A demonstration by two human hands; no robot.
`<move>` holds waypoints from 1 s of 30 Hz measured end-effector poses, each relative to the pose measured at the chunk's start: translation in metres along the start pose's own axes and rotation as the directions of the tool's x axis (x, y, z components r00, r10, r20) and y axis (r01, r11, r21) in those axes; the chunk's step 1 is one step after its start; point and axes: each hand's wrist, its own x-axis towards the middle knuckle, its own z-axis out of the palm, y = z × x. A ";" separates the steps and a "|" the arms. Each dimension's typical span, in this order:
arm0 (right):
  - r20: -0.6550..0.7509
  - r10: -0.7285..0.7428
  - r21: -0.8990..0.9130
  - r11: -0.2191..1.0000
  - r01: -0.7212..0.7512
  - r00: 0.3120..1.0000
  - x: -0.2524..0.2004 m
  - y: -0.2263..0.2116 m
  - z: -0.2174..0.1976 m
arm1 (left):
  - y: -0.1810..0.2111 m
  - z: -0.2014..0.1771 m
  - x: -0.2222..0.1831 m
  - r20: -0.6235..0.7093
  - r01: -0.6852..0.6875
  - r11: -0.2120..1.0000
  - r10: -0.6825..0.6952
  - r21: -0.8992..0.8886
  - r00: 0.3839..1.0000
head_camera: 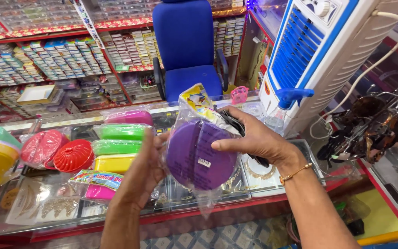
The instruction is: The person wipes the plastic packaging of several colorful plastic containers using a dark cloth. They handle the items one by one, turning them over to clean different sides, and then place them onto a shelf in the background.
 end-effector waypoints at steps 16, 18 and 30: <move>-0.305 0.041 -0.069 0.995 -0.066 0.951 0.020 0.038 -0.008 | 0.001 0.007 -0.007 0.114 -0.124 0.964 0.099 0.234 0.989; -0.513 -0.131 -0.146 0.987 0.065 0.848 0.021 0.037 -0.002 | -0.002 0.012 -0.004 0.000 -0.102 0.974 0.104 0.202 0.995; -0.123 -0.690 -0.813 0.482 0.327 0.713 0.012 -0.024 0.074 | -0.029 0.039 0.003 -0.103 -0.298 0.950 0.306 0.090 0.946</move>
